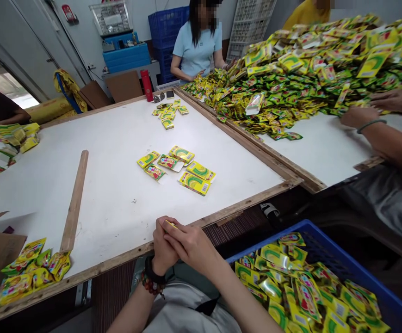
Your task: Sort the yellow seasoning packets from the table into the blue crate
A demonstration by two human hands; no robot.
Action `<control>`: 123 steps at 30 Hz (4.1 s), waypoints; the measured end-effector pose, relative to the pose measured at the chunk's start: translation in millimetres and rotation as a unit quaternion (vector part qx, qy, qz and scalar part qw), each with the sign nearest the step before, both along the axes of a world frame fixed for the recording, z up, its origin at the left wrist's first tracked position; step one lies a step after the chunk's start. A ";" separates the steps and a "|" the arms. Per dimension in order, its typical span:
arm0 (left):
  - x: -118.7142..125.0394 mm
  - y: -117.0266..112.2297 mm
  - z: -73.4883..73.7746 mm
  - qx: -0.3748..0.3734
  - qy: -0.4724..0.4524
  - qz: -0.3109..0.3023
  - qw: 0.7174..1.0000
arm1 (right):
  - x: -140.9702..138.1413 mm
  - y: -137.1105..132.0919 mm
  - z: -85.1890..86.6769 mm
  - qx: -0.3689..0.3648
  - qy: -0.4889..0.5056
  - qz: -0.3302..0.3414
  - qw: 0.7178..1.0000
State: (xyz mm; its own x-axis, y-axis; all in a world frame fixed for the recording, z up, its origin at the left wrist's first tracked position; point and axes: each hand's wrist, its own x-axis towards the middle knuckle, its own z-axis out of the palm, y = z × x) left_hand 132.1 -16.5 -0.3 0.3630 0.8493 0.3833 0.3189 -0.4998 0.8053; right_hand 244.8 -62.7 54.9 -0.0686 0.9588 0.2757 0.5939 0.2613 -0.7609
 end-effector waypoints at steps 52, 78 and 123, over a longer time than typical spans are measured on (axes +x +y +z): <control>0.3 0.2 -4.2 -0.046 0.026 -0.021 0.998 | -13.1 7.2 -5.2 0.009 0.106 -0.187 0.977; 2.7 5.9 9.2 -0.066 -0.038 -0.140 0.987 | 124.9 -18.8 -23.1 -0.185 -0.300 -0.282 0.892; 0.8 -4.2 -11.9 0.007 0.021 0.004 1.000 | 5.8 -5.3 -7.6 -0.045 0.188 -0.051 0.980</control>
